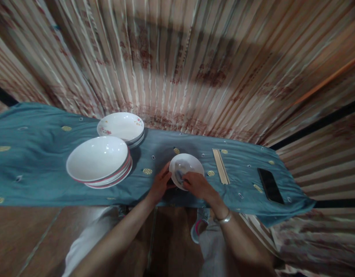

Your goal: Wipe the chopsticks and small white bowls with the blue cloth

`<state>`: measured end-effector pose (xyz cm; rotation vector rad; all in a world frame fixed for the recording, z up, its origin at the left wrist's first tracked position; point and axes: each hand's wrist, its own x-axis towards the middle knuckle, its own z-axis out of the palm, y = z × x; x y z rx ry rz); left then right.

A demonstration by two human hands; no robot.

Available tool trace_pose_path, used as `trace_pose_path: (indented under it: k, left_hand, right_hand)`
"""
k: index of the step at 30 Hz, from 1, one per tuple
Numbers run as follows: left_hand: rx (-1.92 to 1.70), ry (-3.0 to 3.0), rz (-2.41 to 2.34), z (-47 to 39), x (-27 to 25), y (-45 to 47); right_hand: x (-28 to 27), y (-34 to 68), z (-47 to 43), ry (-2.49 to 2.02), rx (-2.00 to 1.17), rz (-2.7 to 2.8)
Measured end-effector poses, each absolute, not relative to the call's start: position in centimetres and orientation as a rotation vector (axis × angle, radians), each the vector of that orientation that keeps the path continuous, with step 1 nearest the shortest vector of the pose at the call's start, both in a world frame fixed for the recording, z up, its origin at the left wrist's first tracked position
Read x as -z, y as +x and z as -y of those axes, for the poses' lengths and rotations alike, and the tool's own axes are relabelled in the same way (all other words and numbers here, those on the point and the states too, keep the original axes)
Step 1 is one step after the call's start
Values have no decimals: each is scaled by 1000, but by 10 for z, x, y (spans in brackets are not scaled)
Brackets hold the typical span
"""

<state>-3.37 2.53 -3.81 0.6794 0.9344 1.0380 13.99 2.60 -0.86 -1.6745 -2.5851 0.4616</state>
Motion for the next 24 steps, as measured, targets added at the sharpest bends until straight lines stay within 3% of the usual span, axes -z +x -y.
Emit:
trace_pose_path:
  k: [4,7,16,24]
  left_hand:
    - [-1046,655,-924,-26,40,-34]
    - [-1049,638,-944,-27,41,-34]
    - [-1049,590,-1037,-30,45,-31]
    - [-1031,647,-1039,-32,43,-33]
  right_hand:
    - [13,130,-25,-1509,-710,2305]
    - [18,118,-27,-1419,-717,2141]
    - [16,99,-54,-1372,-343,2228]
    - [-4,109,-85,-1656,-59,2479]
